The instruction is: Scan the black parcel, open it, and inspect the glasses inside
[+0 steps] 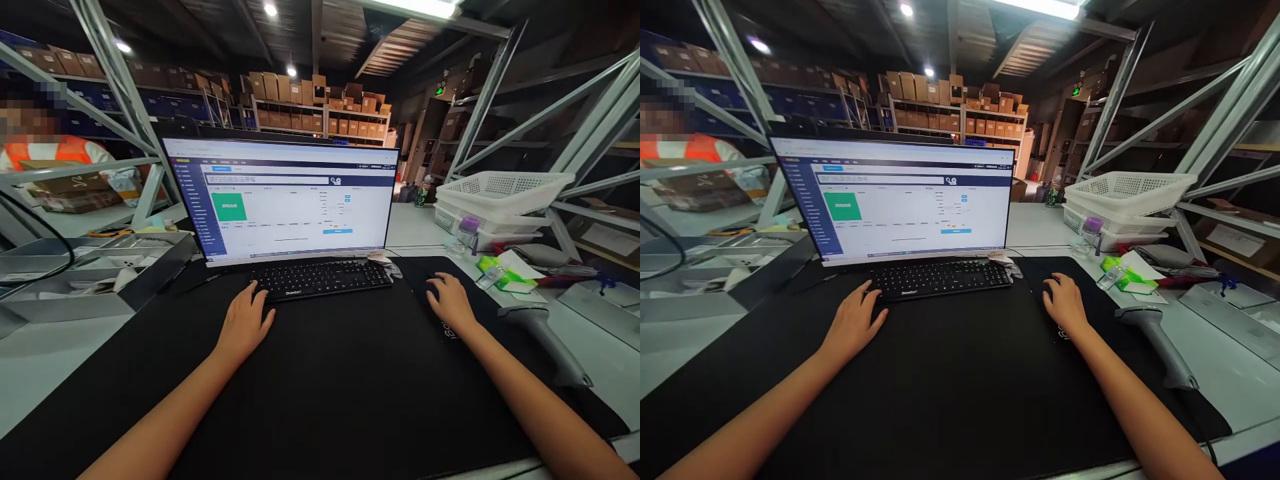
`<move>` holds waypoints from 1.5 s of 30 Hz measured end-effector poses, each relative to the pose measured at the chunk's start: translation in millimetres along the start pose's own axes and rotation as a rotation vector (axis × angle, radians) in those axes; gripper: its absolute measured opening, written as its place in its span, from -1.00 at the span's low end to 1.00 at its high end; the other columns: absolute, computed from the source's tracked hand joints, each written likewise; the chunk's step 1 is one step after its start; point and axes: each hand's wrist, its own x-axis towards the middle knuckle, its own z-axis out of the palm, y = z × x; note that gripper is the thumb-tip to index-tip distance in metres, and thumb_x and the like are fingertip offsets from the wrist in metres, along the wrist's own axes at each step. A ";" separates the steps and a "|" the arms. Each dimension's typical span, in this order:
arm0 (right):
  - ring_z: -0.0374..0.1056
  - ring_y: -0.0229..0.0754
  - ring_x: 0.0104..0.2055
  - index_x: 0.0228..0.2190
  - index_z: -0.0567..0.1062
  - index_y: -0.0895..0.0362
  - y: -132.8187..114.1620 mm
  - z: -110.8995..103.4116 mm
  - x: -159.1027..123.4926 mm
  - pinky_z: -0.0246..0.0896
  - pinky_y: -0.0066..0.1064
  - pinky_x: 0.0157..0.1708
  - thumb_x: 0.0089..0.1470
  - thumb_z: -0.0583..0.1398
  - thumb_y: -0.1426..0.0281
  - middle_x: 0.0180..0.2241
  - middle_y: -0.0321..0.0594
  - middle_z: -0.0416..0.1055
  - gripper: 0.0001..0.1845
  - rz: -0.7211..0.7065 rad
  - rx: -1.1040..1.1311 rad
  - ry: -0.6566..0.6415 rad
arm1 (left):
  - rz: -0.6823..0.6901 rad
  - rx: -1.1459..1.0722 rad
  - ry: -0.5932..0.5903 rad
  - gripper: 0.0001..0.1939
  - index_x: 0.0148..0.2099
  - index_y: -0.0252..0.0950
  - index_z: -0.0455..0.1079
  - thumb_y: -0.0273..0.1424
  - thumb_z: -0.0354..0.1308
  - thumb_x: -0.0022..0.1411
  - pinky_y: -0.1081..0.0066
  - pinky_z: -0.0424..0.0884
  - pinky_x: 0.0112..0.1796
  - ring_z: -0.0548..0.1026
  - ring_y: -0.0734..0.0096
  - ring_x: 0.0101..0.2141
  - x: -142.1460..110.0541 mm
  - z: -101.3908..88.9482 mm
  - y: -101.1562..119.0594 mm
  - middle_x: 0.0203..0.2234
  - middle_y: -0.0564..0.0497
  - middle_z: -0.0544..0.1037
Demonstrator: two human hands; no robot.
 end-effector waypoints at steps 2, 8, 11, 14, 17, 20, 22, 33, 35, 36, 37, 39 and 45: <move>0.25 0.19 0.17 -0.06 0.55 0.21 -2.1 1.4 9.8 0.21 0.07 0.16 0.17 0.12 0.41 0.11 0.11 0.34 -0.66 -0.003 0.050 -0.054 | -0.001 -0.009 -0.033 -0.54 0.18 -0.44 0.32 -0.24 -0.04 0.39 -0.13 0.39 0.17 0.35 -0.23 0.23 -0.2 2.7 -1.2 0.24 -0.45 0.30; 0.37 -0.06 0.06 -0.02 0.51 0.17 -21.8 21.9 52.4 0.31 -0.07 0.13 0.32 0.22 0.24 0.04 -0.06 0.42 -0.69 0.002 0.294 -0.161 | -0.018 -0.052 -0.066 -0.55 0.18 -0.38 0.31 -0.22 -0.04 0.37 -0.14 0.39 0.18 0.34 -0.22 0.24 -1.4 9.2 -0.1 0.24 -0.42 0.30; 0.40 -0.07 0.01 0.01 0.49 0.17 -31.2 32.2 72.5 0.39 -0.13 0.03 0.34 0.21 0.14 0.03 -0.09 0.42 -0.61 0.089 0.413 -0.105 | -0.037 -0.088 -0.083 -0.56 0.17 -0.38 0.33 -0.23 -0.02 0.37 -0.12 0.39 0.19 0.34 -0.19 0.24 -1.7 7.3 1.4 0.23 -0.39 0.31; 0.43 -0.13 -0.12 -0.06 0.50 0.21 -30.4 35.3 89.9 0.44 -0.23 -0.09 0.33 0.22 0.13 -0.10 -0.15 0.46 -0.61 0.219 0.539 -0.001 | -0.058 -0.095 -0.113 -0.56 0.17 -0.38 0.34 -0.25 0.00 0.36 -0.11 0.40 0.18 0.35 -0.18 0.24 -2.4 2.7 4.0 0.24 -0.39 0.32; 0.38 -0.22 -0.33 -0.19 0.51 0.23 -17.4 29.1 104.2 0.39 -0.31 -0.26 0.27 0.25 0.16 -0.31 -0.21 0.45 -0.65 0.402 0.649 0.155 | -0.074 -0.093 -0.134 -0.57 0.17 -0.41 0.35 -0.29 0.04 0.35 -0.08 0.41 0.18 0.36 -0.16 0.23 -3.4 -0.8 7.3 0.23 -0.40 0.33; 0.30 -0.17 -0.42 -0.16 0.55 0.21 2.2 12.2 113.3 0.30 -0.27 -0.36 0.10 0.28 0.17 -0.35 -0.16 0.47 -0.62 0.519 0.760 0.330 | -0.087 -0.111 -0.146 -0.58 0.18 -0.39 0.34 -0.31 0.06 0.34 -0.06 0.40 0.20 0.35 -0.14 0.24 -3.5 -1.2 9.0 0.24 -0.37 0.31; 0.32 -0.14 -0.41 -0.12 0.57 0.20 13.7 -6.6 115.9 0.29 -0.24 -0.37 -0.01 0.31 0.17 -0.29 -0.09 0.51 -0.54 0.505 0.835 0.392 | -0.096 -0.122 -0.152 -0.57 0.19 -0.38 0.33 -0.30 0.06 0.34 -0.07 0.37 0.21 0.34 -0.13 0.24 -3.0 -0.4 8.9 0.26 -0.37 0.30; 0.26 -0.30 -0.42 -0.22 0.62 0.23 14.5 -96.1 99.5 0.18 -0.43 -0.38 0.01 0.28 0.44 -0.37 -0.20 0.46 -0.75 0.401 0.884 0.315 | 0.010 -0.100 -0.130 -0.47 0.19 -0.48 0.32 -0.16 -0.11 0.42 -0.11 0.31 0.23 0.30 -0.20 0.25 0.5 9.9 -1.2 0.24 -0.44 0.28; 0.25 -0.32 -0.46 -0.26 0.63 0.21 10.1 -101.6 91.3 0.15 -0.47 -0.44 -0.04 0.29 0.45 -0.40 -0.22 0.47 -0.76 0.430 0.927 0.202 | 0.016 -0.092 -0.139 -0.44 0.20 -0.48 0.30 -0.13 -0.13 0.43 -0.12 0.31 0.23 0.29 -0.22 0.26 0.7 9.9 -2.1 0.25 -0.44 0.27; 0.26 -0.32 -0.46 -0.28 0.63 0.20 8.5 -104.8 87.1 0.16 -0.48 -0.44 -0.05 0.30 0.45 -0.40 -0.23 0.48 -0.77 0.438 0.925 0.169 | 0.017 -0.088 -0.141 -0.43 0.21 -0.48 0.30 -0.13 -0.14 0.43 -0.12 0.31 0.22 0.28 -0.23 0.26 1.1 9.4 -2.2 0.25 -0.45 0.26; 0.27 -0.32 -0.45 -0.29 0.63 0.20 7.5 -108.0 83.0 0.17 -0.49 -0.44 -0.06 0.31 0.44 -0.40 -0.23 0.49 -0.79 0.443 0.913 0.132 | 0.019 -0.082 -0.143 -0.42 0.21 -0.50 0.30 -0.13 -0.14 0.43 -0.12 0.31 0.22 0.28 -0.24 0.26 1.8 8.6 -1.9 0.24 -0.46 0.26; 0.26 -0.32 -0.46 -0.31 0.64 0.19 6.2 -113.3 75.5 0.15 -0.51 -0.47 -0.05 0.31 0.42 -0.41 -0.24 0.50 -0.80 0.443 0.867 0.003 | 0.035 -0.069 -0.141 -0.42 0.20 -0.52 0.31 -0.14 -0.14 0.43 -0.12 0.31 0.22 0.29 -0.25 0.26 3.9 6.4 -0.1 0.24 -0.48 0.26; 0.23 -0.31 -0.45 -0.18 0.68 0.21 -11.7 -121.1 70.9 0.10 -0.51 -0.51 -0.09 0.42 0.28 -0.43 -0.21 0.46 -0.60 0.326 0.850 -0.265 | 0.075 -0.043 -0.157 -0.51 0.18 -0.47 0.33 -0.22 -0.03 0.38 -0.10 0.32 0.22 0.33 -0.21 0.23 0.8 -11.0 10.7 0.23 -0.45 0.30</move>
